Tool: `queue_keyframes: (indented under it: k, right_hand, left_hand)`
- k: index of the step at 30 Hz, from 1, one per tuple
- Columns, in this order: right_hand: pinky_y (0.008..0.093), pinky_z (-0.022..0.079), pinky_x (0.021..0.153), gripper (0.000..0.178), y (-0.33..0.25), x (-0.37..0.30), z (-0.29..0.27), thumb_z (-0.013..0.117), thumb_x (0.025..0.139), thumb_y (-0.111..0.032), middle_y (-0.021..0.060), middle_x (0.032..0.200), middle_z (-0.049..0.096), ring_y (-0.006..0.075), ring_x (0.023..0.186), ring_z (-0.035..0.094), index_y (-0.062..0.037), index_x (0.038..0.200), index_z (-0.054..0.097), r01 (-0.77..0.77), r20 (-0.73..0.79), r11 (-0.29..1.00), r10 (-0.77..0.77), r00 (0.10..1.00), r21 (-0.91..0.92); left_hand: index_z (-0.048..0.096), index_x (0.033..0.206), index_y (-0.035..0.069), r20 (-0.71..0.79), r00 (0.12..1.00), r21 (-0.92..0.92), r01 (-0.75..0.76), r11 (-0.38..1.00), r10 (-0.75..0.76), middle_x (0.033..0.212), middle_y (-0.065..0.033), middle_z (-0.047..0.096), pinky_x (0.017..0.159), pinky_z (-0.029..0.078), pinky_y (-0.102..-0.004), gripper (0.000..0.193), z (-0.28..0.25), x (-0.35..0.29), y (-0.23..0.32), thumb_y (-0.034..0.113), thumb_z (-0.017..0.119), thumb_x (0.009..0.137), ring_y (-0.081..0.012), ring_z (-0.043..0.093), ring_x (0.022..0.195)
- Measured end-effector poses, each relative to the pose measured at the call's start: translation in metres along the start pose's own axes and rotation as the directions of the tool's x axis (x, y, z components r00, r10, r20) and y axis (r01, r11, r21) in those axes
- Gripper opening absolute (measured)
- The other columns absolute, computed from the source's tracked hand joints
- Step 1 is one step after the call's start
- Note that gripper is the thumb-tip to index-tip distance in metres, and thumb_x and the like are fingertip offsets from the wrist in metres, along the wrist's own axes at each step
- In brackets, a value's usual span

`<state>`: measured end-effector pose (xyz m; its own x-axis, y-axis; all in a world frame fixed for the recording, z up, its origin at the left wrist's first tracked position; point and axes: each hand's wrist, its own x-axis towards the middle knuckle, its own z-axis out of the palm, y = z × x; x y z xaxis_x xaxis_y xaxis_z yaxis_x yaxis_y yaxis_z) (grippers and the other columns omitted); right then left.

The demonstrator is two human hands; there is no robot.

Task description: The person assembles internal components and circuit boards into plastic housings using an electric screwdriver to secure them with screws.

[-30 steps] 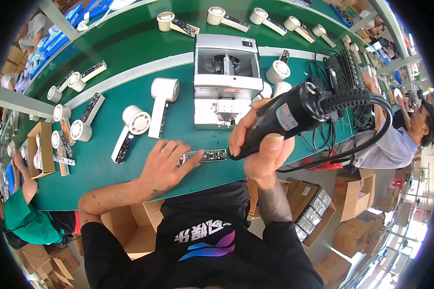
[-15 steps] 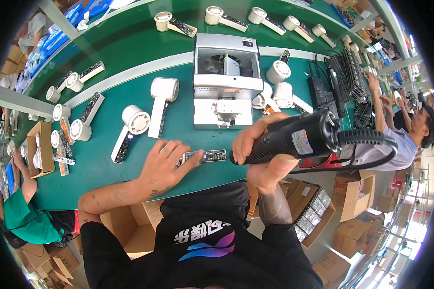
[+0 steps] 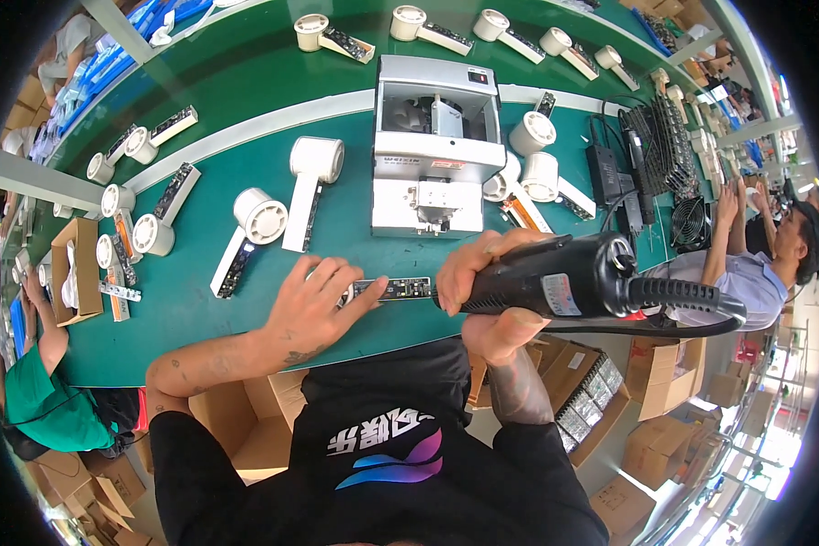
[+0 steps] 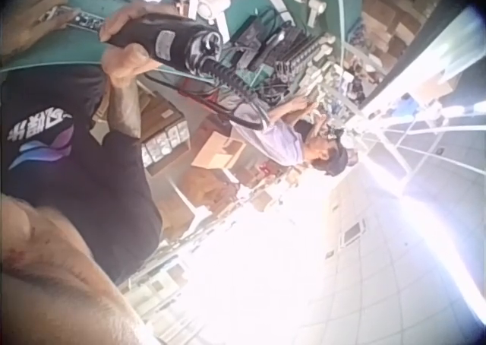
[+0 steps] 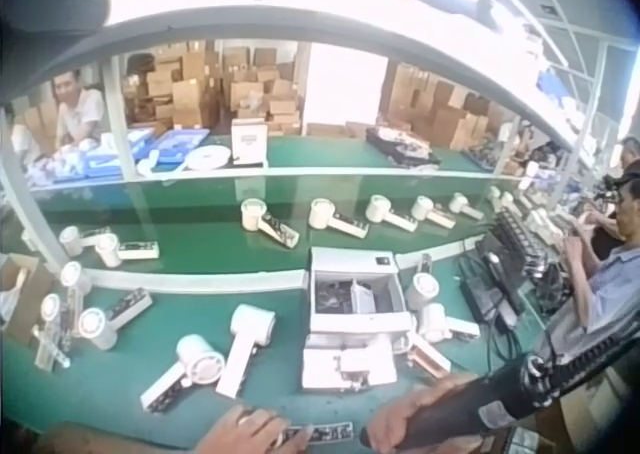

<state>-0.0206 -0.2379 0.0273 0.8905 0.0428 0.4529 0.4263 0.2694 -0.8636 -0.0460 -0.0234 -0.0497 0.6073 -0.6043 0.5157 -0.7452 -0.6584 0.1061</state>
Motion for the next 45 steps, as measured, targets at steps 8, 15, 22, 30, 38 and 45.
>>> queue_keyframes:
  k: [8, 15, 22, 30, 38, 45]
  right_hand:
    - [0.0297, 0.041, 0.04, 0.08, -0.006, 0.003, 0.002, 0.053, 0.083, -0.081, 0.0044, 0.063, 0.045, 0.014, 0.042, 0.045, -0.009, 0.115, 0.04, 0.039, 0.064, 0.999, -0.039, 0.997, 0.003]
    - [0.0313, 0.043, 0.04, 0.084, -0.01, 0.075, 0.028, 0.054, 0.088, -0.074, 0.0057, 0.062, 0.047, 0.015, 0.042, 0.046, 0.0006, 0.124, 0.041, 0.252, -0.027, 0.945, -0.263, 0.964, -0.207]
    - [0.03, 0.041, 0.039, 0.082, -0.003, 0.058, 0.032, 0.057, 0.087, -0.072, 0.0072, 0.06, 0.046, 0.0154, 0.041, 0.044, 0.0019, 0.12, 0.042, 0.126, 0.04, 0.981, -0.121, 0.992, -0.148]
    - [0.0303, 0.04, 0.04, 0.088, 0.003, 0.035, 0.06, 0.061, 0.081, -0.077, 0.0073, 0.06, 0.048, 0.0159, 0.042, 0.047, -0.0014, 0.121, 0.04, -0.056, 0.096, 0.998, 0.055, 0.994, 0.009]
    - [0.0292, 0.042, 0.041, 0.087, 0.018, 0.029, 0.058, 0.06, 0.086, -0.071, 0.0096, 0.061, 0.051, 0.0154, 0.043, 0.049, 0.0075, 0.116, 0.039, -0.022, 0.131, 1.0, 0.022, 0.991, 0.0]
    - [0.0324, 0.041, 0.04, 0.086, 0.01, 0.031, 0.053, 0.054, 0.082, -0.081, 0.0056, 0.063, 0.047, 0.0163, 0.044, 0.046, -0.0083, 0.126, 0.041, 0.033, 0.033, 0.999, -0.033, 0.999, 0.009]
  left_hand:
    - [0.068, 0.119, 0.01, -0.019, 1.0, 0.031, -0.015, 0.999, 0.016, 0.096, -0.0059, 0.056, 0.074, 0.044, -0.0374, 0.04, 0.003, -0.001, 0.0, 0.021, 0.074, 0.081, -0.0232, 0.056, 0.094]
    - [0.062, 0.127, 0.008, 0.062, 0.991, -0.223, 0.13, 0.966, -0.119, 0.107, -0.0099, 0.056, 0.084, 0.045, -0.0402, 0.051, -0.01, 0.02, 0.01, 0.025, 0.076, 0.081, -0.027, 0.054, 0.106]
    - [0.059, 0.128, 0.002, 0.12, 0.973, -0.096, 0.207, 0.974, -0.195, 0.113, -0.0117, 0.057, 0.095, 0.042, -0.0438, 0.064, -0.052, 0.019, -0.005, 0.037, 0.079, 0.078, -0.03, 0.05, 0.116]
    - [0.066, 0.115, -0.002, 0.17, 0.973, -0.066, 0.166, 0.984, -0.153, 0.096, -0.0088, 0.063, 0.099, 0.039, -0.0429, 0.06, -0.05, 0.016, -0.011, 0.043, 0.079, 0.077, -0.0279, 0.049, 0.119]
    - [0.066, 0.115, -0.003, 0.174, 0.975, -0.058, 0.153, 0.986, -0.141, 0.097, -0.0088, 0.064, 0.1, 0.038, -0.0436, 0.06, -0.05, 0.015, -0.011, 0.042, 0.079, 0.077, -0.0275, 0.05, 0.118]
    - [0.065, 0.117, -0.004, 0.179, 0.975, -0.086, 0.147, 0.985, -0.13, 0.098, -0.0094, 0.063, 0.101, 0.038, -0.0433, 0.06, -0.049, 0.014, -0.013, 0.04, 0.078, 0.078, -0.0273, 0.05, 0.118]
